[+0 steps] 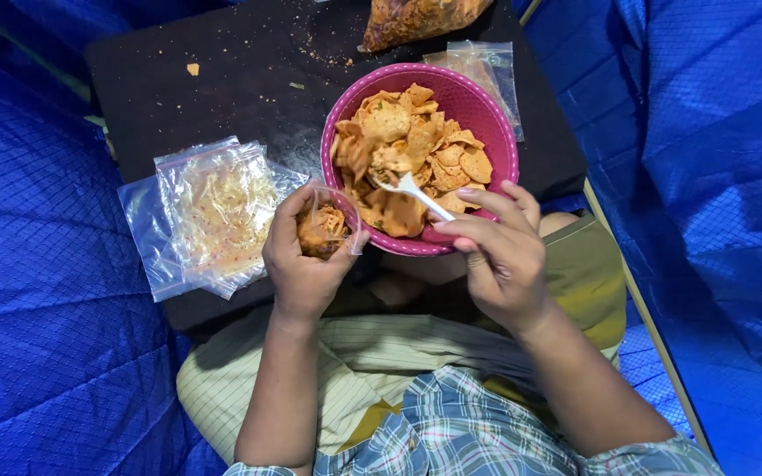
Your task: A person is scooping chips from a bowl into a small plastic bag using a spoon.
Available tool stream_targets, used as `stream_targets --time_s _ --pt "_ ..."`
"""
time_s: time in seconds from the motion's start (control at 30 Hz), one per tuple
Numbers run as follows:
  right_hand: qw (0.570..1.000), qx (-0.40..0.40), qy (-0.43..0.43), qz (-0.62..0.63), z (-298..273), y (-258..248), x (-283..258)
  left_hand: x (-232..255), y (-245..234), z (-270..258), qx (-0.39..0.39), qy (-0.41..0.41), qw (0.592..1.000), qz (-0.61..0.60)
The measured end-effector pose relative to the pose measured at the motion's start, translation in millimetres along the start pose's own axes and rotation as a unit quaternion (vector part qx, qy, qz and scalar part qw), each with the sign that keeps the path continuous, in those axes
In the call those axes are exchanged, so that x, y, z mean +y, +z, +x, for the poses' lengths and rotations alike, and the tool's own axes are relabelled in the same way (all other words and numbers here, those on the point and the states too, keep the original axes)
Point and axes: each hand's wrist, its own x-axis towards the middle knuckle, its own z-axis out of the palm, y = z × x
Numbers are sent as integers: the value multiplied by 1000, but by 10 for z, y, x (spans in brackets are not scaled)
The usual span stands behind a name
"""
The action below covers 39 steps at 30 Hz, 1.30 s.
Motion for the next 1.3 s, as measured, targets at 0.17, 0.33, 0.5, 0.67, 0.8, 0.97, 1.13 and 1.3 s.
stream_targets --time_s 0.17,0.33,0.5,0.67,0.8,0.97,1.13,1.3 --pt "999 19 -14 -36 -18 -252 76 16 -7 2 -3 7 1000 -6" --pt "999 25 -6 -29 -102 -274 -28 19 -3 -24 -8 5 1000 -13" --pt "999 38 16 -11 -123 -276 -5 -13 -31 -20 -13 17 999 -24" --pt "1000 26 5 -1 -99 -276 -85 -38 -36 -25 -15 18 1000 -19" --pt "999 23 -24 -2 -15 -277 -88 -44 -72 -21 -22 15 999 -18" --pt "998 -2 -63 -11 105 -412 5 -64 -69 -2 -17 8 999 -38" --pt "995 -45 -87 -11 382 -615 -32 -73 -71 -25 -2 -5 999 -49" --pt "988 -98 -120 7 570 -630 -156 -50 -78 -21 -16 -22 999 -45"
